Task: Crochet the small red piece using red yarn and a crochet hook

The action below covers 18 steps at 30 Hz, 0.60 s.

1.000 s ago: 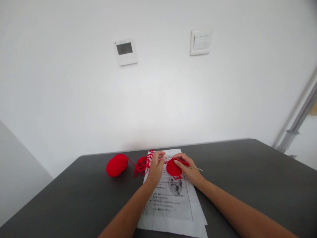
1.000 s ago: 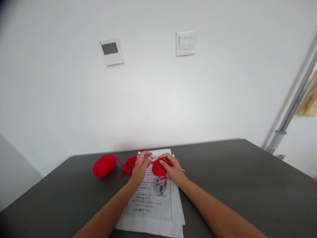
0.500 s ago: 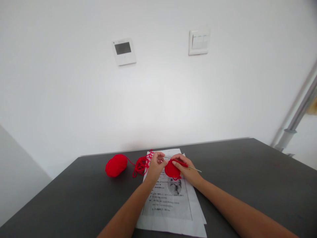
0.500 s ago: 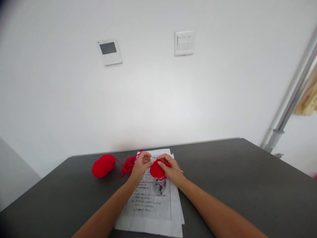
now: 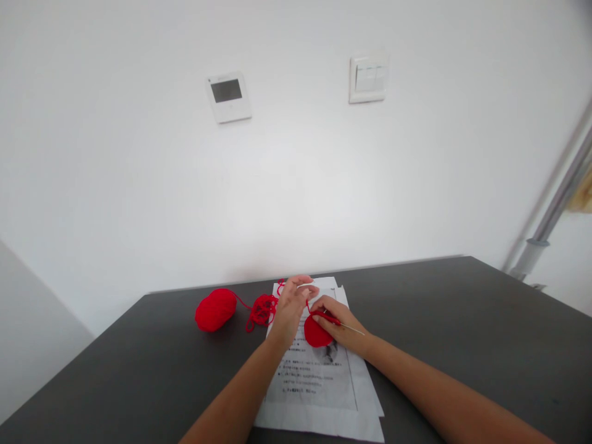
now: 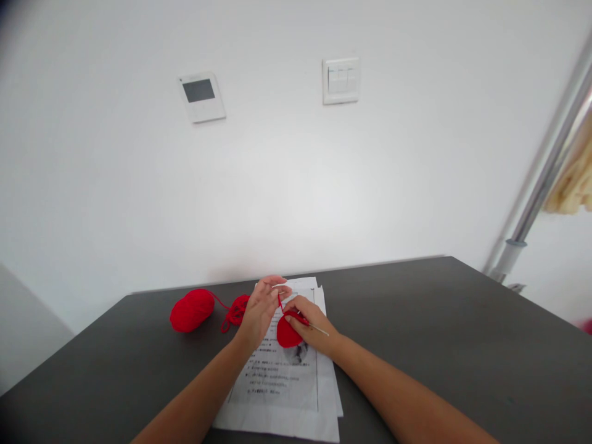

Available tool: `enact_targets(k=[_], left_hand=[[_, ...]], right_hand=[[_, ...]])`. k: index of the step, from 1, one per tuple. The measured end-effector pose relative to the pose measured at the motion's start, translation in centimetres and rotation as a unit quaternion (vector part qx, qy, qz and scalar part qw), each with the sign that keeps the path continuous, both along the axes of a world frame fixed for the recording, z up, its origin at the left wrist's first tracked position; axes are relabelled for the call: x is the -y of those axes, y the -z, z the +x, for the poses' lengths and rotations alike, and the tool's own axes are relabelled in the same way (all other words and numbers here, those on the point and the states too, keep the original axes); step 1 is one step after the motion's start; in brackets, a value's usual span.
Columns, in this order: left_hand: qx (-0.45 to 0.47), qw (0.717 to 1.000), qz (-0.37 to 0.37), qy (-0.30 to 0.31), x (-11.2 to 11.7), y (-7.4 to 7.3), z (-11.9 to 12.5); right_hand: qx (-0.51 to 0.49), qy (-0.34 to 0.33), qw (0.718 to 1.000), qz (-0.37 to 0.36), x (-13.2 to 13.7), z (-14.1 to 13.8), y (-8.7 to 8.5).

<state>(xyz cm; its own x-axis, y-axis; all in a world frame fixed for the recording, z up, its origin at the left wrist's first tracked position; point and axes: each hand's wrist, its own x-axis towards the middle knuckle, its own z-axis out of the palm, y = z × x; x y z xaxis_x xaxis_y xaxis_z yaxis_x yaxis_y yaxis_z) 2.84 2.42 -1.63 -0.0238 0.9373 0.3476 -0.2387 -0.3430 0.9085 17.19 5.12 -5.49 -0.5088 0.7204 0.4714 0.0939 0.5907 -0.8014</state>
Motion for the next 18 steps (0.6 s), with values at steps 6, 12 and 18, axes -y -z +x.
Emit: enact_targets(k=[6,12,18], left_hand=[[-0.257,0.945,0.113,-0.166,-0.7,2.0,-0.9],[-0.411,0.879,0.138,-0.199,-1.1,3.1,-1.8],[-0.456,0.870,0.116,-0.145,-1.0,3.0,-1.8]], right_hand=[[-0.032,0.059,0.998,-0.009,0.0,0.1,-0.4],[-0.075,0.112,0.991,-0.023,-0.1,0.2,-0.6],[-0.098,0.126,0.986,-0.038,-0.3,0.3,-0.4]])
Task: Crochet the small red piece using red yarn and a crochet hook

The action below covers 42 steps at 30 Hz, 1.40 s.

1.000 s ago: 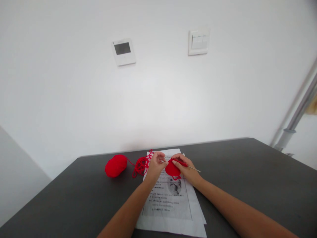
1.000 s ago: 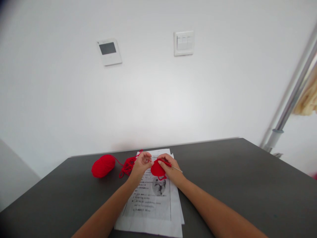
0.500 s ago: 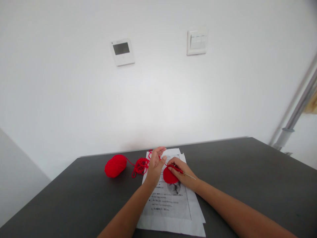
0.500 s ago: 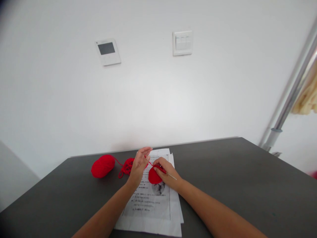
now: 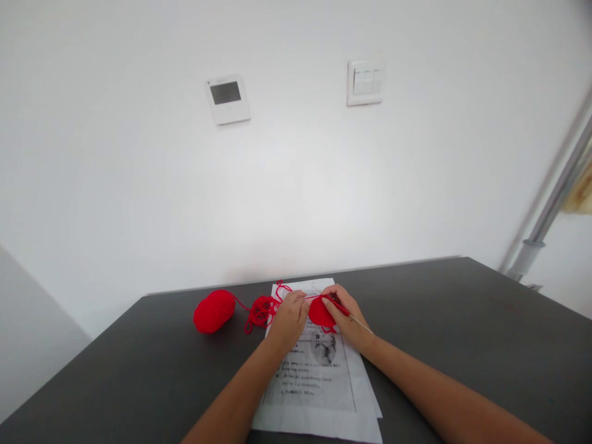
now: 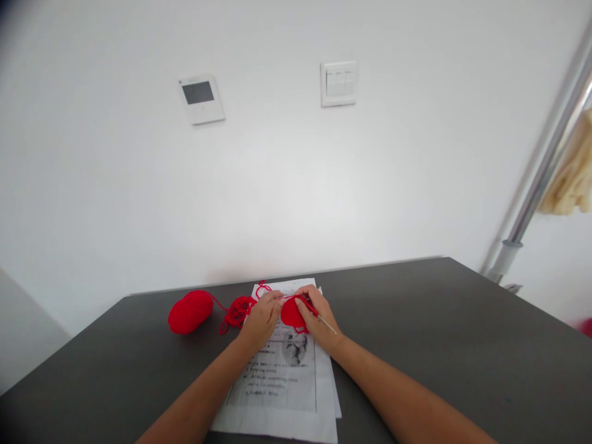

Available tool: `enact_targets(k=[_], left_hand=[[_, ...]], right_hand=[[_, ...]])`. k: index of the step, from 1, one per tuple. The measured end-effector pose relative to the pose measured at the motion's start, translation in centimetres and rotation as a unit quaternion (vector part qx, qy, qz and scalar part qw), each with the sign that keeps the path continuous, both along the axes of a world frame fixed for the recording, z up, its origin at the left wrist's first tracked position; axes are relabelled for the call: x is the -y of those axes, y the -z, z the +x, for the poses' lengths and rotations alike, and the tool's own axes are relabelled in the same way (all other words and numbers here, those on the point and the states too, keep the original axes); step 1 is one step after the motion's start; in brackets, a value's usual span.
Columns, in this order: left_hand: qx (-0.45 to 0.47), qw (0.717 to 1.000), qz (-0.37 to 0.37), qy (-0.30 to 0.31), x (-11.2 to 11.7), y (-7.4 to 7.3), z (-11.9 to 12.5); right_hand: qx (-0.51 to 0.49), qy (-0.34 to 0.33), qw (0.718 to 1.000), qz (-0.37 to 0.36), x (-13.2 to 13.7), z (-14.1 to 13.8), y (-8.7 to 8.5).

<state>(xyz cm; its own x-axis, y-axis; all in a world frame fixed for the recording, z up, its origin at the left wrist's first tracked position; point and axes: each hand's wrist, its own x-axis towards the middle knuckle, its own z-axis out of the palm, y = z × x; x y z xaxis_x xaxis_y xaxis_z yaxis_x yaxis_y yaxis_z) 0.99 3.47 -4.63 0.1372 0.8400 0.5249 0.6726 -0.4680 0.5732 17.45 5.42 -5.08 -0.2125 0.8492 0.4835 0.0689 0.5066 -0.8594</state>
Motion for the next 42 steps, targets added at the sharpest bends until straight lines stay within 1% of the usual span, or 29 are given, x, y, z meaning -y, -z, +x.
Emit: enact_targets(k=[1,3,5,8,11,13,14,16,19,25,28,32,34,36,40,42], left_hand=[[0.021,1.000,-0.013,0.002,-0.1,0.0,0.1],[0.092,0.995,-0.045,0.006,-0.3,0.2,0.2],[0.183,0.978,-0.098,0.021,-0.6,0.3,0.5],[0.313,0.927,-0.192,0.073,-0.9,0.5,0.8],[0.414,0.867,-0.244,0.133,-0.9,0.2,1.0],[0.452,0.833,-0.272,0.167,-0.6,-0.2,1.0],[0.460,0.821,-0.288,0.177,-0.5,-0.4,1.0],[0.460,0.808,-0.318,0.187,-0.2,-0.8,0.8],[0.454,0.802,-0.338,0.191,-0.2,-0.9,0.5],[0.458,0.796,-0.356,0.172,-0.7,-0.3,-0.3],[0.452,0.789,-0.374,0.180,-0.8,-0.2,-0.7],[0.445,0.783,-0.390,0.192,-0.7,-0.2,-1.0],[0.438,0.784,-0.396,0.194,-0.7,-0.1,-1.0],[0.431,0.787,-0.396,0.196,-0.8,0.0,-1.0],[0.417,0.804,-0.381,0.188,-1.0,0.3,-1.1],[0.403,0.815,-0.374,0.184,-1.1,0.4,-1.1]], right_hand=[[0.003,-0.004,1.000,0.003,0.0,0.0,0.0],[0.014,-0.020,1.000,0.008,0.2,0.0,-0.1],[0.024,-0.043,0.999,0.016,0.4,-0.1,-0.2],[0.035,-0.076,0.995,0.044,0.5,0.0,-0.2],[0.045,-0.088,0.992,0.084,0.6,0.0,-0.3],[0.056,-0.092,0.989,0.105,0.5,0.1,-0.3],[0.063,-0.096,0.987,0.114,0.5,0.1,-0.3],[0.076,-0.106,0.983,0.126,0.5,0.1,-0.2],[0.091,-0.116,0.979,0.143,0.4,0.1,-0.1],[0.112,-0.119,0.966,0.200,0.1,0.4,-0.2],[0.116,-0.129,0.963,0.205,-0.1,0.5,-0.3],[0.124,-0.127,0.966,0.189,-0.1,0.6,-0.2],[0.126,-0.124,0.970,0.169,-0.1,0.6,0.0],[0.117,-0.129,0.977,0.128,0.0,0.6,0.1],[0.050,-0.142,0.989,-0.009,-0.2,0.3,0.1],[0.014,-0.142,0.988,-0.054,-0.4,0.2,0.1]])
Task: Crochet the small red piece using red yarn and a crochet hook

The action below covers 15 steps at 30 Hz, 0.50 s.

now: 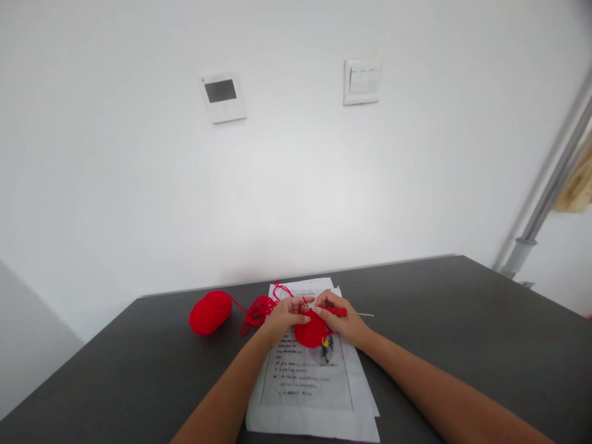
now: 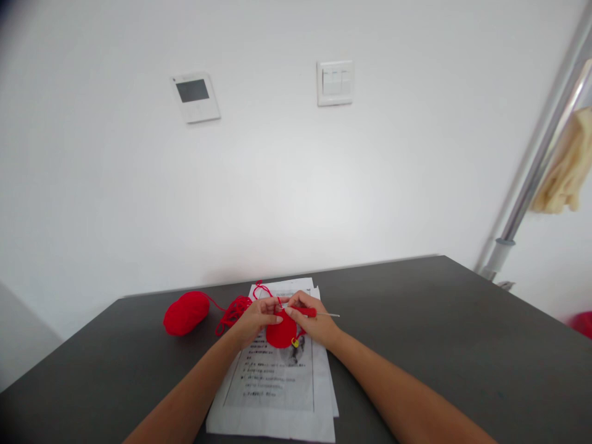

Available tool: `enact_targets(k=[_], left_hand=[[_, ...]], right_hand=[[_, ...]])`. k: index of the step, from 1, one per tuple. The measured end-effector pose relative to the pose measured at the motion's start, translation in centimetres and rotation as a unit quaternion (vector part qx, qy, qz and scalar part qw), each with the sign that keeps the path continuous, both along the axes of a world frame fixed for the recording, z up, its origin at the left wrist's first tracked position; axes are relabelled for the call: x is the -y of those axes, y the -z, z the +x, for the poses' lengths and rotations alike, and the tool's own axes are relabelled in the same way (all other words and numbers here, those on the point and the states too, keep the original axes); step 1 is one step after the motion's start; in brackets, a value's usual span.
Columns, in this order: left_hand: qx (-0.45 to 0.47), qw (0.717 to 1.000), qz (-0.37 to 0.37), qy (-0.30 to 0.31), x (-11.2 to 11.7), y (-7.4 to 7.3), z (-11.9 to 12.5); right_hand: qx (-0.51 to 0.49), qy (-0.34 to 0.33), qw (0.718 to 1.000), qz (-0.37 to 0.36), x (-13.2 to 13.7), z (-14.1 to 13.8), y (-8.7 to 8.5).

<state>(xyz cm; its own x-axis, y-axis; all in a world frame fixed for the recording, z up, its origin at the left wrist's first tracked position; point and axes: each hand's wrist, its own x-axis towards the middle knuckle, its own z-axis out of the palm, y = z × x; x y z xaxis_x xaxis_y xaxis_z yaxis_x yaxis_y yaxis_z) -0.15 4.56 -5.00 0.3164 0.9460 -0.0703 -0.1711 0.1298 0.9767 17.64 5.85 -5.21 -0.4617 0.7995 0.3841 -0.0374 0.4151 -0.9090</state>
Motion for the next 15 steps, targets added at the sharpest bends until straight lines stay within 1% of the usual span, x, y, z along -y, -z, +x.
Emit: enact_targets(k=[4,8,10,13,15], left_hand=[[-0.020,1.000,0.005,0.011,0.01,0.25,0.12],[-0.025,1.000,0.017,-0.006,0.08,0.34,0.32],[-0.032,0.999,0.021,-0.020,0.11,0.15,0.36],[-0.041,0.998,0.014,-0.035,0.18,-0.28,0.33],[-0.033,0.998,0.000,-0.046,0.21,-0.50,0.32]], right_hand=[[-0.030,0.007,0.999,-0.037,-0.52,-0.15,0.09],[-0.034,-0.006,0.998,-0.045,-0.54,-0.21,0.20],[-0.033,0.003,0.999,-0.022,-0.37,-0.25,0.18],[-0.042,0.045,0.998,0.028,-0.05,-0.35,0.08],[-0.056,0.071,0.995,0.046,0.14,-0.46,-0.02]])
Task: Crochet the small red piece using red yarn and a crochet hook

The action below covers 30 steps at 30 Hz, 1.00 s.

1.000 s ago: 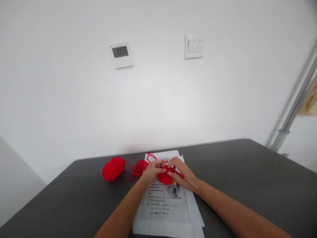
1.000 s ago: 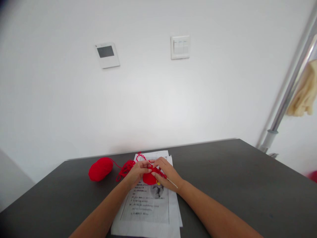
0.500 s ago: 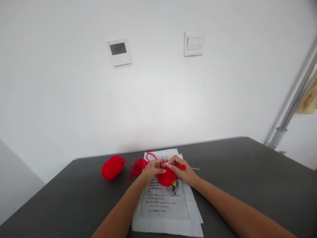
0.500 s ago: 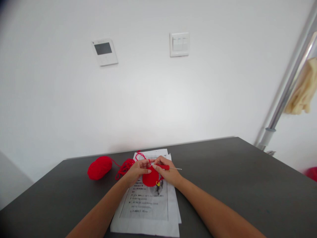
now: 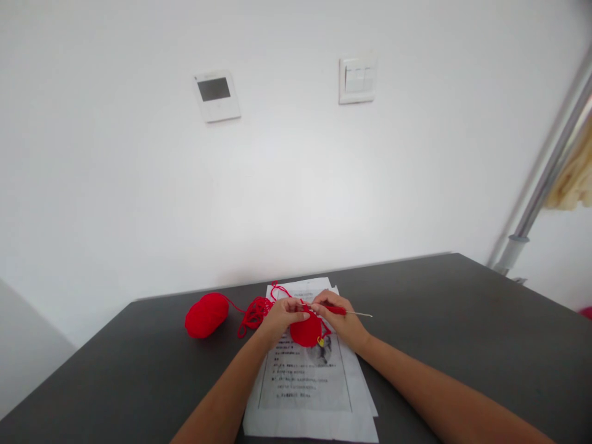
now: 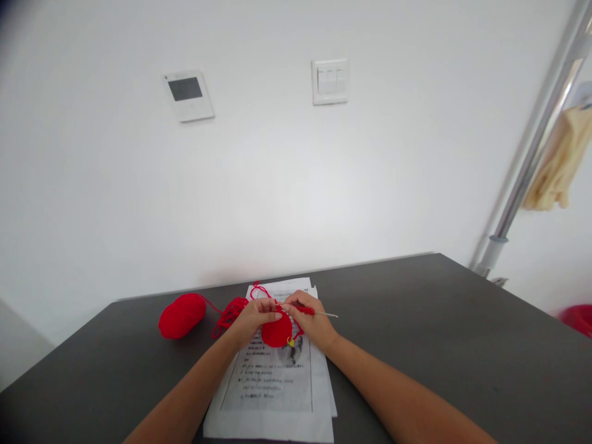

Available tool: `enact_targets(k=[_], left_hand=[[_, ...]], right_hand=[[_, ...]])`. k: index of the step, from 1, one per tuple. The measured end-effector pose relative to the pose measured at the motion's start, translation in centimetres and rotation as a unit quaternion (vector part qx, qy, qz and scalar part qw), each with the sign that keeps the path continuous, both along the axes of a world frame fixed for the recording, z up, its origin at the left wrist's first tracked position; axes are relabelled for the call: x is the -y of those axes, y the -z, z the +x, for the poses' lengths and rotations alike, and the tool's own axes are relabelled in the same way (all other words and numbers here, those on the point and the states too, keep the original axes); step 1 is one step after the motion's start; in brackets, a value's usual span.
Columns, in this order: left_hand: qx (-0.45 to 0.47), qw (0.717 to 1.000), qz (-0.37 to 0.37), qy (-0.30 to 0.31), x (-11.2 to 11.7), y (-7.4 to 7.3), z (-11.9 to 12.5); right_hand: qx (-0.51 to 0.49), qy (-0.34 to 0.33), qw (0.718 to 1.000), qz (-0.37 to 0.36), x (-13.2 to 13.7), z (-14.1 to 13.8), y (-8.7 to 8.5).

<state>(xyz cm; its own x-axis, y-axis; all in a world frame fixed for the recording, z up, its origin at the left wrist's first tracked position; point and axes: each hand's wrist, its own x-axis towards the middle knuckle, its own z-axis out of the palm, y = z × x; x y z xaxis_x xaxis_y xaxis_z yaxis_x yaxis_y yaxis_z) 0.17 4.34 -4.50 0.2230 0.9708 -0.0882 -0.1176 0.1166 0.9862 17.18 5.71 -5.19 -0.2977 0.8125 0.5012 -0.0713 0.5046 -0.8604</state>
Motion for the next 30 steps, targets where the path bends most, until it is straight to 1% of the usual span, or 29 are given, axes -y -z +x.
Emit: enact_targets(k=[3,5,10,13,17,22,24,30], left_hand=[[0.013,0.999,-0.018,-0.024,0.0,0.0,0.0],[0.006,0.999,-0.018,-0.034,-0.1,0.1,0.0],[-0.041,0.998,-0.006,-0.044,-0.2,0.4,-0.2],[-0.046,0.997,0.000,-0.053,-0.3,0.5,-0.3],[-0.047,0.997,0.008,-0.055,-0.4,0.6,-0.2],[-0.049,0.998,0.015,-0.038,-0.3,0.5,-0.1],[-0.058,0.997,0.022,-0.037,-0.3,0.6,-0.1],[-0.083,0.990,0.057,-0.097,-1.0,1.2,-0.3]], right_hand=[[-0.016,0.026,1.000,0.005,0.2,-0.1,-0.1],[-0.018,0.033,0.999,0.001,0.2,-0.2,-0.2],[-0.002,0.014,1.000,-0.011,0.0,0.0,0.0],[0.010,0.006,1.000,-0.016,-0.2,0.2,0.0],[0.022,0.003,1.000,-0.018,-0.1,0.2,-0.1],[0.020,0.040,0.999,0.023,0.4,-0.1,-0.3],[0.024,0.044,0.998,0.027,0.5,-0.1,-0.2],[0.062,0.027,0.997,0.026,0.1,0.4,-0.3]])
